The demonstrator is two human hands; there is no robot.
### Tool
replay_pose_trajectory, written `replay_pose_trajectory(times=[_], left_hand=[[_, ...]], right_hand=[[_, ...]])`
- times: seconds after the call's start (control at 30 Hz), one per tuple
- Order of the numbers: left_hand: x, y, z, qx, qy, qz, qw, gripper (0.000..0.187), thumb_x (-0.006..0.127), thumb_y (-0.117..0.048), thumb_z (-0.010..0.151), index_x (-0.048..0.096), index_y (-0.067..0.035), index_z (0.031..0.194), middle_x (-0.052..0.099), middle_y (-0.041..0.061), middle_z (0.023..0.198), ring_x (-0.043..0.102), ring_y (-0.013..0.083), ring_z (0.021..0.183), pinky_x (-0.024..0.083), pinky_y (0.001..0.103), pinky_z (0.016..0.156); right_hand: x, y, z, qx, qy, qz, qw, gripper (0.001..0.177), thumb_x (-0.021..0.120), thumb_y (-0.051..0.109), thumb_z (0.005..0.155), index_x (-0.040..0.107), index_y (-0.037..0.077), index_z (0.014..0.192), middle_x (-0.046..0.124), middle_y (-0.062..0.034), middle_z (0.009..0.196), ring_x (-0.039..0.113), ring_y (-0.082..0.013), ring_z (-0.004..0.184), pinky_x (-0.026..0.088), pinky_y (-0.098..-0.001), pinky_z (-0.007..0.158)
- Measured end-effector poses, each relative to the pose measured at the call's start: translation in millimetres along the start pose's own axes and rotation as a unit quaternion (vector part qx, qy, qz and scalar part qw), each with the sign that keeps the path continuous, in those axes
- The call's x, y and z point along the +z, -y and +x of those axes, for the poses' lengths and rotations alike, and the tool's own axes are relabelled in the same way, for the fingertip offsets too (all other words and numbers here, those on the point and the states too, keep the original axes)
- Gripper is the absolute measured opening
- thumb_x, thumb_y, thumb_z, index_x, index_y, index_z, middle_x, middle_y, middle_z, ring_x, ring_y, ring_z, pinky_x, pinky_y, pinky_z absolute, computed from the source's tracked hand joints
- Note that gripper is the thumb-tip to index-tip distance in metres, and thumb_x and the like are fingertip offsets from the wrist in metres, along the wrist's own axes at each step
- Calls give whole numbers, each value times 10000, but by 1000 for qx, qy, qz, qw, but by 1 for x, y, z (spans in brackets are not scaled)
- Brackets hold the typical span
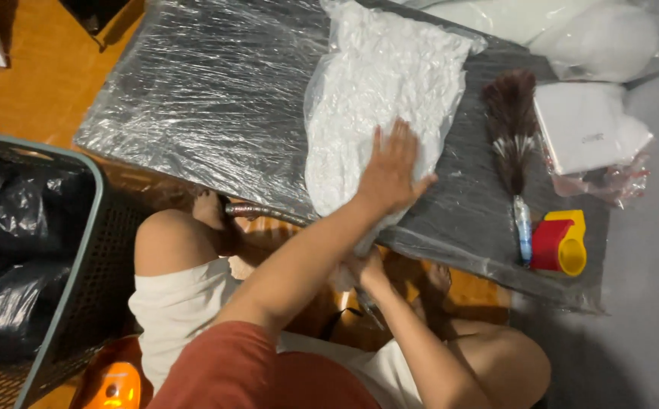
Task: Placing a pillow into a plastic bag and using a vacuum hose to remove air and compress it.
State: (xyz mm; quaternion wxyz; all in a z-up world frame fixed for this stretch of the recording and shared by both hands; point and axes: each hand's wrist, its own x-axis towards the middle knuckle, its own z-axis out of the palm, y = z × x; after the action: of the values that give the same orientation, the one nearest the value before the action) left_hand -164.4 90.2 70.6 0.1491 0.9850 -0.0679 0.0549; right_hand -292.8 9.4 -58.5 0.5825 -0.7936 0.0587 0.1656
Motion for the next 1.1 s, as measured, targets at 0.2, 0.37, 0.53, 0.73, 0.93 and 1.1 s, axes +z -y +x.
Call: replay_pose_trajectory(times=[0.2, 0.37, 0.53, 0.73, 0.93, 1.1], left_hand=[[20, -32, -8, 71, 133, 189, 970, 927, 43, -704, 992, 220, -45, 1621, 161, 222, 1693, 24, 395, 1577, -15, 646, 1263], [30, -34, -5, 98, 129, 255, 953, 977, 60, -758, 976, 180, -41, 1628, 150, 241, 1691, 3, 440, 1564, 17, 643, 1269], [21, -32, 1, 105, 159, 249, 950, 1035, 31, -794, 938, 158, -33, 1628, 133, 247, 1690, 3, 444, 1563, 3, 652, 1255], [22, -28, 5, 102, 189, 166, 963, 1161, 23, -874, 854, 190, -13, 1615, 156, 253, 1684, 28, 424, 1571, -2, 611, 1254], [17, 14, 24, 63, -16, -20, 998, 921, 364, -708, 982, 437, 45, 1508, 340, 264, 1604, 259, 385, 1527, 182, 524, 1237], [1, 34, 44, -5, 82, 52, 995, 1058, 191, -805, 937, 279, 22, 1590, 220, 248, 1674, 131, 355, 1580, 58, 567, 1258]], right_hand=[[-3, -46, 7, 40, 8, -25, 999, 553, 839, 242, 705, 727, -57, 1157, 726, -285, 1087, 691, -396, 1069, 572, -496, 834], [0, -69, 16, 71, 26, -40, 996, 572, 848, 302, 692, 730, -1, 1163, 740, -236, 1068, 711, -358, 1039, 586, -467, 812], [4, -75, 27, 89, 32, -55, 994, 591, 857, 362, 679, 734, 55, 1169, 754, -186, 1049, 731, -320, 1009, 599, -439, 789], [12, -74, 22, 114, 42, -70, 990, 614, 868, 434, 663, 739, 122, 1176, 771, -128, 1026, 755, -275, 973, 615, -404, 762], [16, -32, 15, 101, 38, -54, 993, 533, 836, 370, 676, 761, 104, 1132, 782, -130, 1018, 760, -286, 971, 608, -416, 765], [4, 35, -4, 66, 66, -38, 995, 438, 761, 285, 752, 779, 53, 1123, 771, -181, 1092, 729, -352, 1061, 578, -469, 829]])
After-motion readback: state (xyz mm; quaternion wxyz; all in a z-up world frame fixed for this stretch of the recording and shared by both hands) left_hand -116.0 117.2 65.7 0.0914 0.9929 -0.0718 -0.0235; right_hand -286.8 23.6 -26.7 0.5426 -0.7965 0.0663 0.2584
